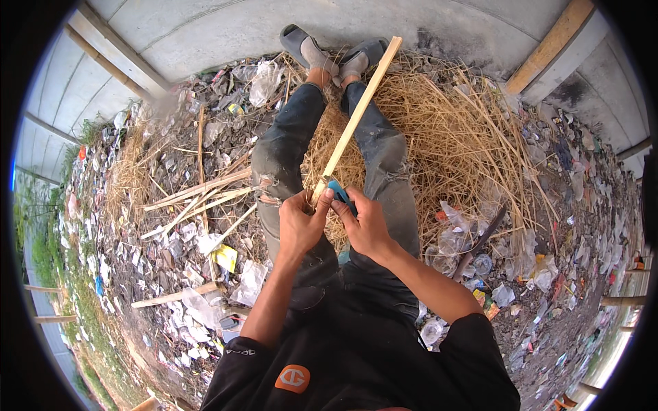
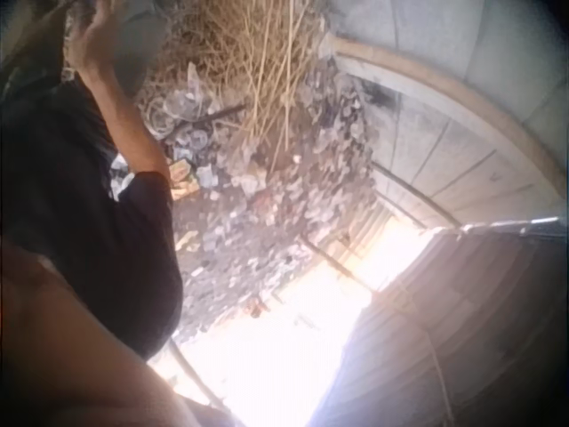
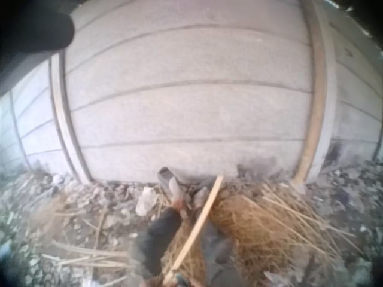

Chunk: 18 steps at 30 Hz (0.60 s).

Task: The person sits on a pile of straw and uses a utility knife to strip bark and sharpen a thin wooden stick. They then switch to a machete to split the stick lengthwise and continue refining the shape. The person handles multiple sticks, peeling and sharpening them one by one.

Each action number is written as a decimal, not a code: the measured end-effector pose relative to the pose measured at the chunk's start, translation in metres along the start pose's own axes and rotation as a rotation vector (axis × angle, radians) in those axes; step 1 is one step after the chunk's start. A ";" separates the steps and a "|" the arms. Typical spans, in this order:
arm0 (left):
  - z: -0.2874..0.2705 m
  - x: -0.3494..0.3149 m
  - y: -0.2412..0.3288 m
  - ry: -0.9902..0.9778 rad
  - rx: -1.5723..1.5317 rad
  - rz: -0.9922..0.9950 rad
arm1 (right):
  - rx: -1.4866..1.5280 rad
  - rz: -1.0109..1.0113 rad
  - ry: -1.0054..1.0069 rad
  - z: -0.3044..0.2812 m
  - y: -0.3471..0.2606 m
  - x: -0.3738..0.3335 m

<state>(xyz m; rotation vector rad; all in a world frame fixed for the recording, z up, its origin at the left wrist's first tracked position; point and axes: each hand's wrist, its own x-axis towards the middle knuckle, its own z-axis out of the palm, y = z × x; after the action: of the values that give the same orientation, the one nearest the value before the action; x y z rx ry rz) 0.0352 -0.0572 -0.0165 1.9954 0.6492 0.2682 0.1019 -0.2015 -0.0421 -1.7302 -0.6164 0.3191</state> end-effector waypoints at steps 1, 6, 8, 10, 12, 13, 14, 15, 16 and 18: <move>-0.003 0.000 0.003 0.000 -0.020 0.011 | 0.022 0.011 0.005 0.001 -0.004 0.001; -0.019 0.001 -0.006 -0.120 -0.177 0.035 | 0.064 0.057 0.026 -0.023 -0.006 0.011; -0.020 -0.001 -0.005 -0.138 -0.225 0.072 | 0.012 -0.027 0.001 -0.032 -0.008 0.014; -0.019 -0.003 -0.005 -0.154 -0.262 0.141 | -0.066 -0.028 -0.095 -0.040 -0.016 0.011; -0.017 -0.006 0.000 -0.133 -0.231 0.176 | -0.152 -0.061 -0.166 -0.043 -0.019 0.008; -0.017 -0.007 0.002 -0.119 -0.213 0.191 | -0.195 -0.094 -0.193 -0.042 -0.017 0.006; -0.016 -0.006 0.001 -0.118 -0.229 0.241 | -0.237 -0.127 -0.219 -0.042 -0.017 0.005; -0.013 -0.005 -0.002 -0.118 -0.245 0.291 | -0.280 -0.116 -0.241 -0.041 -0.018 0.004; -0.012 -0.004 -0.005 -0.118 -0.258 0.342 | -0.319 -0.104 -0.261 -0.039 -0.019 0.004; -0.016 -0.003 -0.010 -0.074 -0.081 0.439 | -0.370 -0.106 -0.272 -0.035 -0.021 0.005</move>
<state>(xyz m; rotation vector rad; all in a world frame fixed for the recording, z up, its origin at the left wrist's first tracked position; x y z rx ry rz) 0.0228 -0.0434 -0.0169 2.0417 0.1438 0.4718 0.1198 -0.2242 -0.0123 -2.0139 -1.0127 0.3873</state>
